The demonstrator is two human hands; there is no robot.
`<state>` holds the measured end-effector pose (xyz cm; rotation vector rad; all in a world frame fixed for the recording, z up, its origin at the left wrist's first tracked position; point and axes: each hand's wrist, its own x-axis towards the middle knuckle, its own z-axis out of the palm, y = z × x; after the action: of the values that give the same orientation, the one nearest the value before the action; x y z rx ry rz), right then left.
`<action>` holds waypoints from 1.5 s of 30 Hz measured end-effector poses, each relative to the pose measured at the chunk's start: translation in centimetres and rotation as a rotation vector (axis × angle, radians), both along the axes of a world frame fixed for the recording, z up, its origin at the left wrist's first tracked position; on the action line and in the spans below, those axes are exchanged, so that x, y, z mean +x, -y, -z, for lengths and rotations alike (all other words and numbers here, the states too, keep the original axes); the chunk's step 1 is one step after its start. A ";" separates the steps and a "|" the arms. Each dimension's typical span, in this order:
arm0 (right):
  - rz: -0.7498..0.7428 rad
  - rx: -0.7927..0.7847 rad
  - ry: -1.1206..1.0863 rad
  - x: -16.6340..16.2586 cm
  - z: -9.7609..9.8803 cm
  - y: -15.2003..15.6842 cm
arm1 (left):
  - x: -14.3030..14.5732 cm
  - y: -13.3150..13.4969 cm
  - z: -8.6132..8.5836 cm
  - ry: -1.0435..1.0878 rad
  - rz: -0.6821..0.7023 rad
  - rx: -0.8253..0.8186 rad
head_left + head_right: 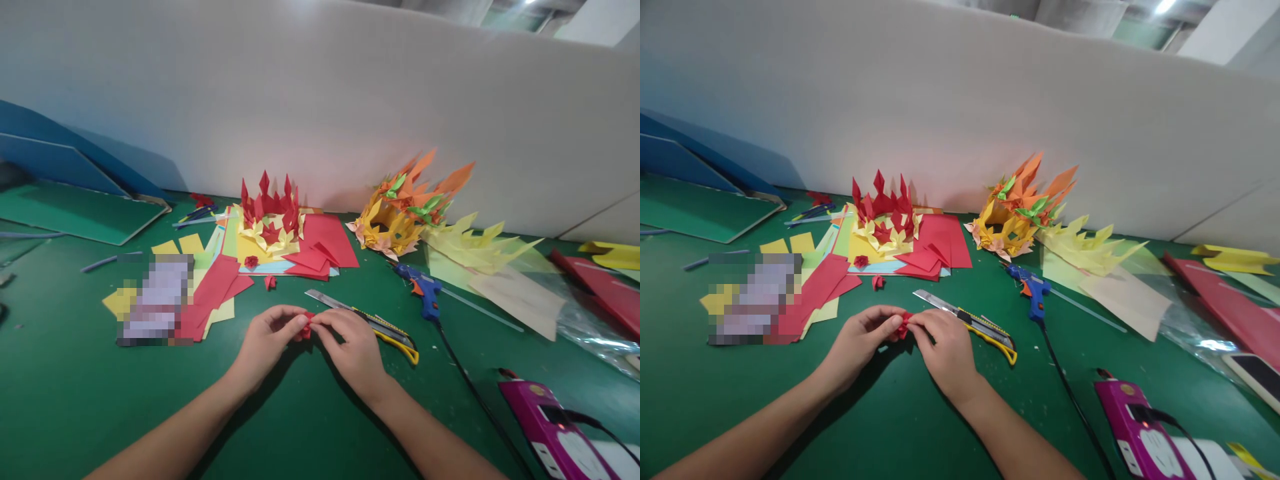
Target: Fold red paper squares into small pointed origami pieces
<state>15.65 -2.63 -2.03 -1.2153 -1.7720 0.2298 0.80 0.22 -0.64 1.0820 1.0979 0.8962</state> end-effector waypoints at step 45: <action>-0.031 0.087 0.150 0.8 -0.3 -0.1 | 0.0 0.0 -0.3 0.059 0.022 -0.055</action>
<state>16.46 -2.53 -1.72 -1.1691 -1.9103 0.0796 0.79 0.21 -0.32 1.0140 1.0544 0.8707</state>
